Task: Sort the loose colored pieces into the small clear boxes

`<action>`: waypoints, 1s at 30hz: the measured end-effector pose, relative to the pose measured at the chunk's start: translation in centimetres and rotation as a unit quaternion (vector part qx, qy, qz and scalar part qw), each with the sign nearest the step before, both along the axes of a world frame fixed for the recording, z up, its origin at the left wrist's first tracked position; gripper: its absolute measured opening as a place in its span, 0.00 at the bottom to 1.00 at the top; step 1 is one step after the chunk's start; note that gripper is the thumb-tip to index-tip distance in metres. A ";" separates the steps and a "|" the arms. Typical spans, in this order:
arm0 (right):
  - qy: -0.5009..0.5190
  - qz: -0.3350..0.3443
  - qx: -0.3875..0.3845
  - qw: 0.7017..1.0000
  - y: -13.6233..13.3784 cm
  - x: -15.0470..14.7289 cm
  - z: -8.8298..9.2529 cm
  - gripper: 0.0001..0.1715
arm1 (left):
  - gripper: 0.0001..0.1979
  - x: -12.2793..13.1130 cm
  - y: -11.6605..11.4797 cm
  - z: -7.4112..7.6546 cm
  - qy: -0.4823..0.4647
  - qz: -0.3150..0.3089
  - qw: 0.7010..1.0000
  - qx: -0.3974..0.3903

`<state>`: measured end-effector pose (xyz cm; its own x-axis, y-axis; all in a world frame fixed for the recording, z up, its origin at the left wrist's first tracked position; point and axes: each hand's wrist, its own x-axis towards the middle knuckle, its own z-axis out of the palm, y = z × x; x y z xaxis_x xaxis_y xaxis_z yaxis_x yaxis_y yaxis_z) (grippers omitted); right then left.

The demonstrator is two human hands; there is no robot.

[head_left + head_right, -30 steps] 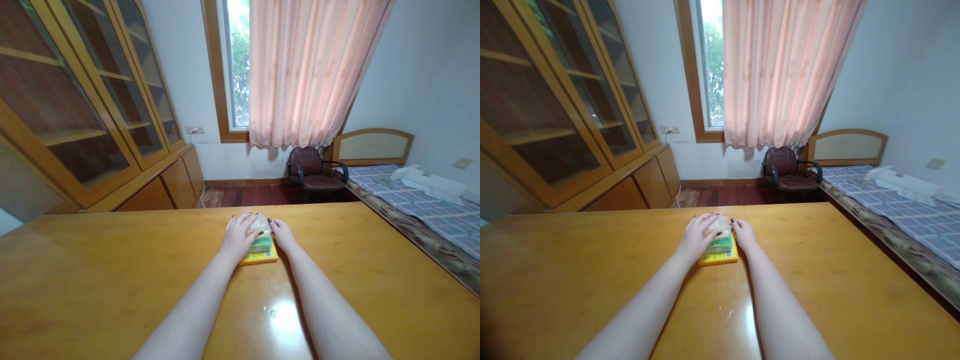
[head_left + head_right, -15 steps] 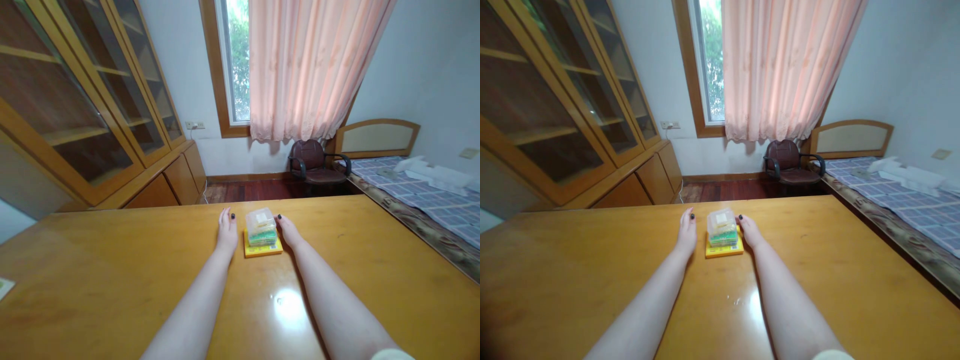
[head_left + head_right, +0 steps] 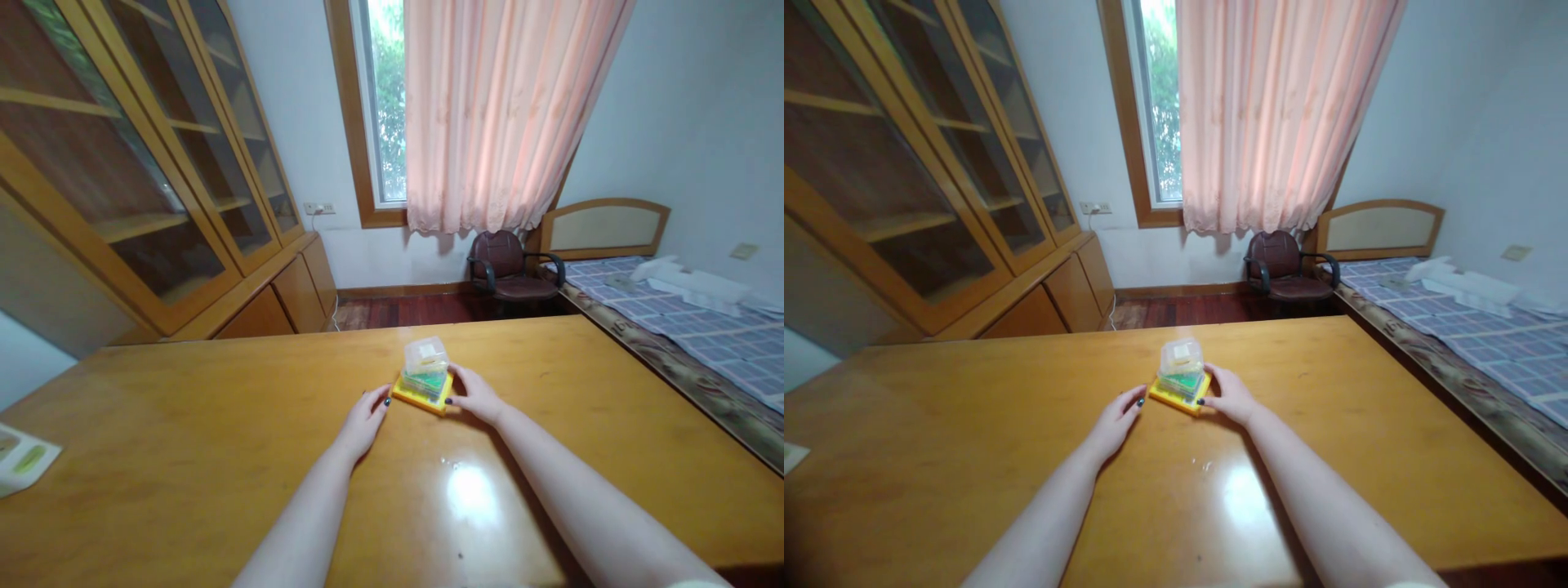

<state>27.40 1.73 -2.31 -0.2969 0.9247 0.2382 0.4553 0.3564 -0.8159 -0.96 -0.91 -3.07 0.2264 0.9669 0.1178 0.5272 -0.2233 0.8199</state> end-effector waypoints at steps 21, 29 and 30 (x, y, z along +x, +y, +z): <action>-0.219 -0.174 0.059 0.958 -4.3 -1.1 1.0 0.42 | 0.34 1.5 -1.4 1.7 0.215 -0.091 0.971 0.045; -0.292 -0.326 0.006 0.899 -4.8 4.1 0.8 0.39 | 0.30 1.2 -1.1 1.0 0.194 -0.061 0.978 0.046; -0.293 -0.352 -0.003 0.889 -4.7 4.8 0.7 0.39 | 0.29 1.2 -1.0 1.0 0.193 -0.061 0.978 0.049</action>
